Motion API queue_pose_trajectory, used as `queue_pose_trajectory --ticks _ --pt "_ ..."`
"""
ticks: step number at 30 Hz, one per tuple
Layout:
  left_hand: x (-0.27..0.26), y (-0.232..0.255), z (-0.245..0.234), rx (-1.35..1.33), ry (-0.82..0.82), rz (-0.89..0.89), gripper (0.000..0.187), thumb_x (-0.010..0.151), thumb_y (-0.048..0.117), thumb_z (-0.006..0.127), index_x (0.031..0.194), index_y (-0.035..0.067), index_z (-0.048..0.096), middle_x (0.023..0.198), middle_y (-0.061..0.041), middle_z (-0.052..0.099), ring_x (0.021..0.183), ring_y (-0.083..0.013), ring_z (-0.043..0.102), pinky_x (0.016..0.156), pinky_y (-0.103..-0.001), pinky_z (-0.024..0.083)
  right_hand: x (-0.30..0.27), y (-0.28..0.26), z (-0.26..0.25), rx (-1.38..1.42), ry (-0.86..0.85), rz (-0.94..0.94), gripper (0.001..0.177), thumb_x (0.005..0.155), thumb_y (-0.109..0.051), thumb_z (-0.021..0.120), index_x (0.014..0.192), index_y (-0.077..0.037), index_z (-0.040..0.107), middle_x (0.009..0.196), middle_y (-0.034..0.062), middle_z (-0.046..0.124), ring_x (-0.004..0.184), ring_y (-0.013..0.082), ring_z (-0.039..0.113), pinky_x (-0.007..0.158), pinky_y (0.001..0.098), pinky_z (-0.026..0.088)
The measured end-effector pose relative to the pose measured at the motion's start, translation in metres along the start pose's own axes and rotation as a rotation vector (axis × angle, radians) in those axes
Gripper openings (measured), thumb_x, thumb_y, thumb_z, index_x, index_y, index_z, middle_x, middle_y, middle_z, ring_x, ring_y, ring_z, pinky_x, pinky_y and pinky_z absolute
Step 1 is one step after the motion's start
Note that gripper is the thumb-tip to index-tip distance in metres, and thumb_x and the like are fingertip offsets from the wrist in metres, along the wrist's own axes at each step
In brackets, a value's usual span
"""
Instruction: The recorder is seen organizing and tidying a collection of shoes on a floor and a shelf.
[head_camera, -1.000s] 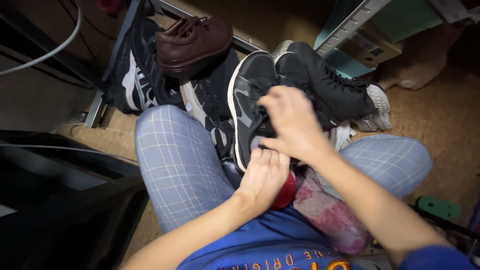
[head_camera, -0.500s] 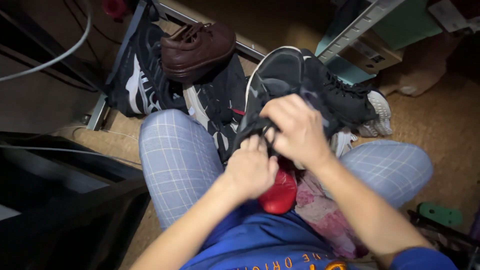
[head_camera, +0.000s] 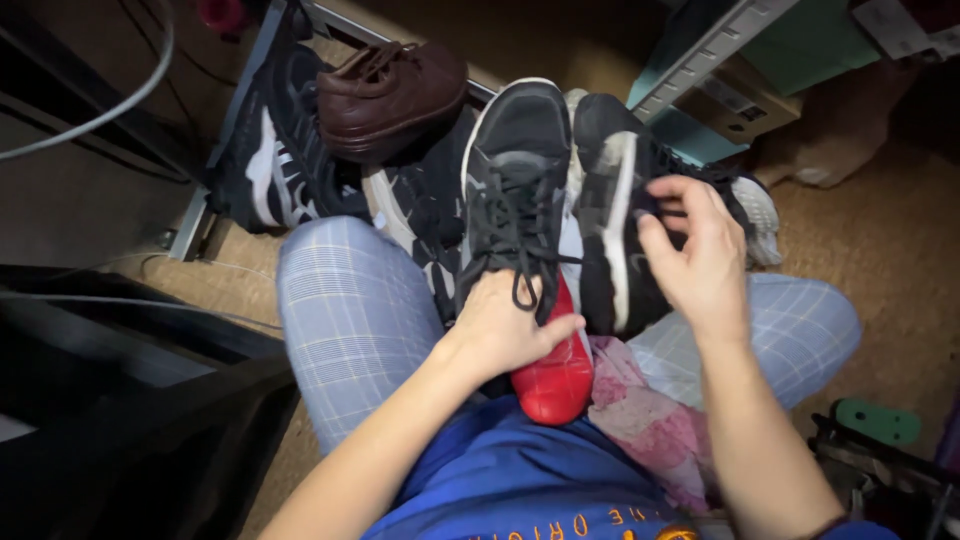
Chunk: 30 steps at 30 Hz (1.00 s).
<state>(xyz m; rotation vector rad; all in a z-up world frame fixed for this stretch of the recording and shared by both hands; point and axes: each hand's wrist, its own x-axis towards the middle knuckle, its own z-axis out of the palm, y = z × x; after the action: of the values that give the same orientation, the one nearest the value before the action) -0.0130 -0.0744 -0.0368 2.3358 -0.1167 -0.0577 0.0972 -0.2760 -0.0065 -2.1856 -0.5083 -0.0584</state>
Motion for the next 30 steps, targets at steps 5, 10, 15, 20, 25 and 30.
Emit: queue_pose_trajectory --ticks 5,10,15,20,25,30 --pt "0.016 -0.017 0.007 0.075 0.048 0.006 0.062 0.079 0.052 0.082 0.092 -0.006 0.067 0.091 -0.028 0.07 0.086 -0.0451 0.068 0.08 -0.05 0.055 -0.039 0.097 0.008 -0.476 -0.099 0.11 0.043 0.087 -0.021 0.078 0.12 0.002 0.063 0.117 0.0235 0.067 0.106 0.0408 0.067 0.091 0.0479 0.054" --pt "0.008 -0.022 -0.008 0.086 0.039 -0.087 0.077 0.073 0.047 0.085 0.113 -0.011 0.055 0.104 -0.033 0.067 0.097 -0.0479 0.065 0.08 -0.05 0.055 -0.058 0.118 0.02 -0.571 -0.323 0.324 0.066 0.074 -0.031 0.089 0.118 0.008 0.058 0.118 0.0316 0.063 0.108 0.0473 0.063 0.091 0.0527 0.052" --pt "0.002 -0.014 -0.019 0.027 -0.117 -0.249 0.092 0.074 0.035 0.083 0.146 -0.003 0.039 0.086 -0.028 0.071 0.088 -0.0442 0.071 0.081 -0.05 0.055 -0.069 0.177 0.023 0.018 -0.308 0.656 0.076 0.066 -0.03 0.089 0.125 0.006 0.06 0.117 0.0247 0.07 0.103 0.0417 0.07 0.086 0.0479 0.057" --pt "-0.007 -0.023 -0.023 0.028 -0.152 -0.156 0.066 0.074 0.031 0.083 0.127 0.002 0.056 0.085 -0.024 0.072 0.087 -0.042 0.072 0.08 -0.049 0.056 -0.064 0.105 0.02 -0.392 -0.495 0.282 0.079 0.06 -0.031 0.092 0.127 -0.004 0.061 0.103 0.023 0.073 0.098 0.044 0.067 0.086 0.052 0.05" --pt "-0.007 -0.029 -0.03 -0.047 -0.067 -0.001 0.059 0.065 0.024 0.087 0.114 0.004 0.061 0.102 -0.021 0.074 0.097 -0.0444 0.066 0.091 -0.049 0.051 -0.052 0.064 0.008 -0.587 -0.595 0.088 0.063 0.067 -0.032 0.089 0.117 -0.009 0.058 0.092 0.0166 0.073 0.095 0.0401 0.069 0.085 0.0545 0.049" --pt "-0.015 -0.034 -0.016 0.209 -0.163 -0.089 0.08 0.061 0.027 0.091 0.125 0.0 0.053 0.09 -0.02 0.073 0.092 -0.0375 0.07 0.113 -0.063 0.029 -0.058 0.066 0.002 -0.535 -0.75 -0.092 0.05 0.066 -0.015 0.081 0.11 -0.011 0.059 0.092 0.0159 0.071 0.094 0.0399 0.068 0.074 0.052 0.053"
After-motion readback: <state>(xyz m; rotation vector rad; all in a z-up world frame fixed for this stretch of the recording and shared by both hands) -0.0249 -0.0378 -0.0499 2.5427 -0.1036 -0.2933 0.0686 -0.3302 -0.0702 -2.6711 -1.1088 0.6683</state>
